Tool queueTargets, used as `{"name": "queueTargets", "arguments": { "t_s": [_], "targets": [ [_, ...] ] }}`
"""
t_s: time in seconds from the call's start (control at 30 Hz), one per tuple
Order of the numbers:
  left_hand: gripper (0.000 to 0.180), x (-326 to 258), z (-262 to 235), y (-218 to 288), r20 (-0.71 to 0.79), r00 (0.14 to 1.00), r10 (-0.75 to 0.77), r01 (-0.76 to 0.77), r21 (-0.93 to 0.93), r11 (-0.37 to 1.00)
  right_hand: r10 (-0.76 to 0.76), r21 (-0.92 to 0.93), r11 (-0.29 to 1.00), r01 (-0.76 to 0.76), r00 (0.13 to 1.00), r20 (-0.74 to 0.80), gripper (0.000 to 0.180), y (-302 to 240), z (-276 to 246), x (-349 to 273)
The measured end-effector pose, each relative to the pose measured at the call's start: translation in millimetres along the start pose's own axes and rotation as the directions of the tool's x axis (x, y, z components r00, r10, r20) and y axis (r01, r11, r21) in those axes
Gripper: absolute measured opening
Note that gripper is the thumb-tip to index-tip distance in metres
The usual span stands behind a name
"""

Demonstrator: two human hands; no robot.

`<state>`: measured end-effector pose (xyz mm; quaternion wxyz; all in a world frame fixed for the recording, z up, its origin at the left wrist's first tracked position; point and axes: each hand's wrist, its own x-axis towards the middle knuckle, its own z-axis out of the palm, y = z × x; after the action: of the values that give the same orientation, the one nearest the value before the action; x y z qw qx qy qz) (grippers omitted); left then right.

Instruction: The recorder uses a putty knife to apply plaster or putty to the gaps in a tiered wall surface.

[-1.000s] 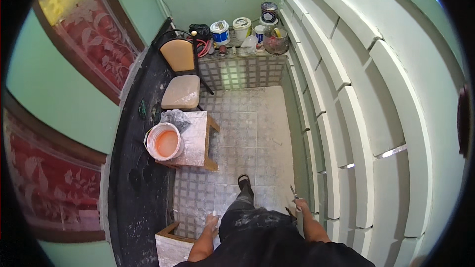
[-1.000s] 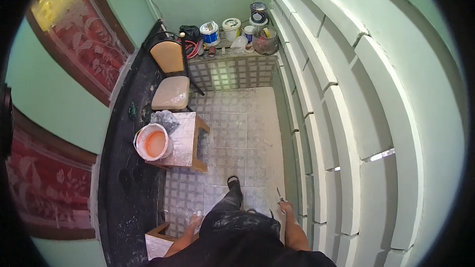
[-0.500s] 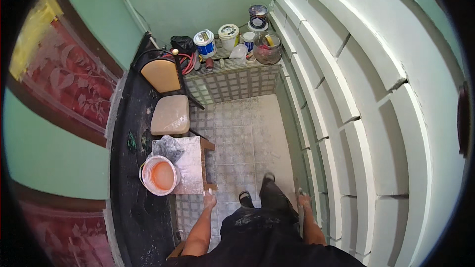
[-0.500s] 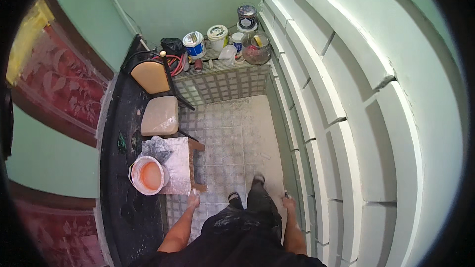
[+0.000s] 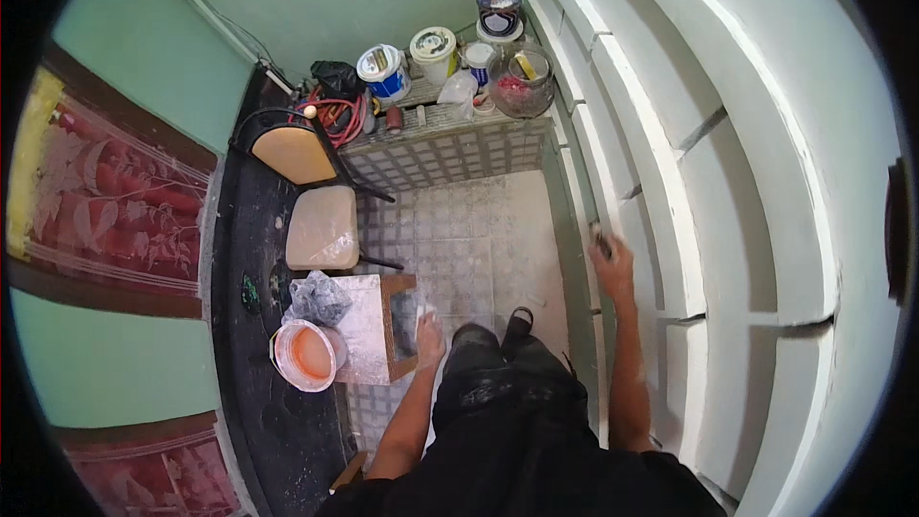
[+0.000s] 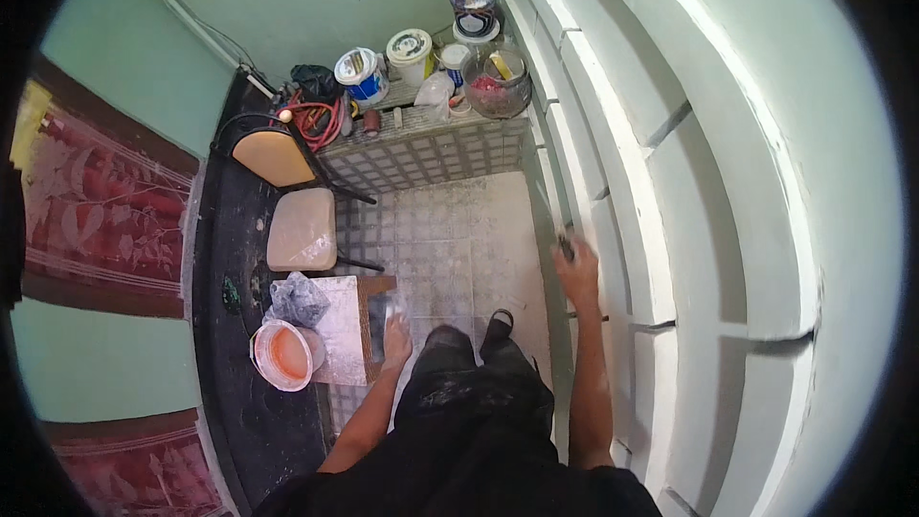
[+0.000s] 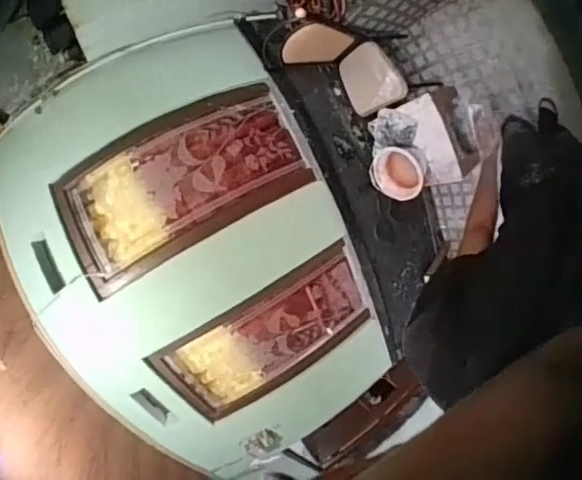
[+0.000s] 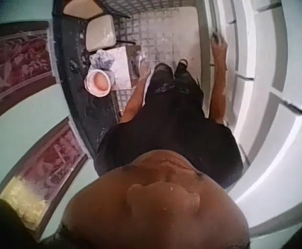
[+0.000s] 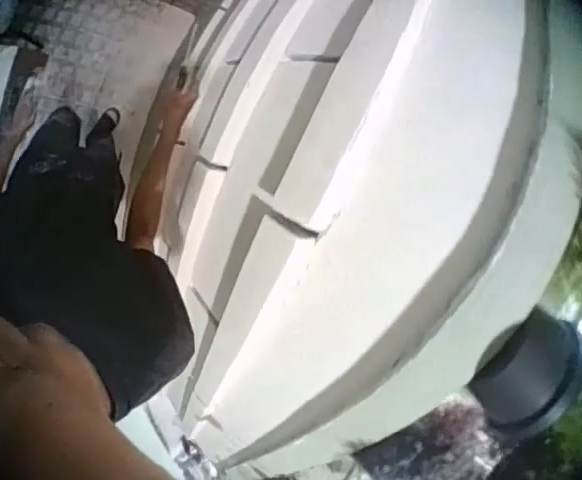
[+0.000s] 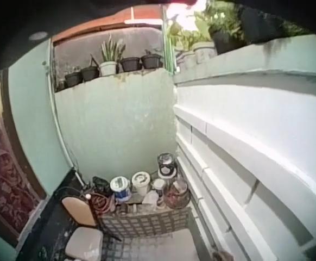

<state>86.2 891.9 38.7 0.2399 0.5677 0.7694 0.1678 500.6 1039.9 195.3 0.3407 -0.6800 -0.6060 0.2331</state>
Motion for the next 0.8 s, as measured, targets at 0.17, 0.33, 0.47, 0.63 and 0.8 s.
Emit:
{"name": "queueTargets", "arguments": {
  "t_s": [0.17, 0.33, 0.47, 0.63, 0.8],
  "targets": [
    [0.034, 58.0, -6.6, 79.3, -0.012, 0.999, 0.047, -0.048, -0.081, 0.996, -0.15, 0.059, 0.985, 0.159, 0.979, -0.141, 0.022, -102.1, -63.3, 110.2],
    [0.033, 133.3, 10.4, 113.1, -0.059, 0.993, 0.099, -0.106, -0.153, 0.982, -0.226, -0.182, 0.968, 0.17, 0.908, -0.353, 0.022, -125.1, -88.4, 197.6],
    [0.032, 217.5, 31.9, 150.3, 0.027, 0.964, 0.266, -0.251, -0.256, 0.934, -0.221, -0.24, 0.96, 0.143, 0.915, -0.338, 0.024, -116.9, -82.0, 251.3],
    [0.041, 335.8, 54.4, 233.2, 0.027, 0.823, 0.568, -0.506, -0.42, 0.753, -0.377, -0.3, 0.908, 0.292, 0.881, -0.284, 0.03, -108.6, -69.5, 308.6],
    [0.045, 398.6, 90.6, 357.8, 0.131, 0.748, 0.651, -0.543, -0.443, 0.713, -0.294, -0.336, 0.92, 0.203, 0.923, -0.247, 0.032, -111.4, -73.5, 320.8]
  ]
}}
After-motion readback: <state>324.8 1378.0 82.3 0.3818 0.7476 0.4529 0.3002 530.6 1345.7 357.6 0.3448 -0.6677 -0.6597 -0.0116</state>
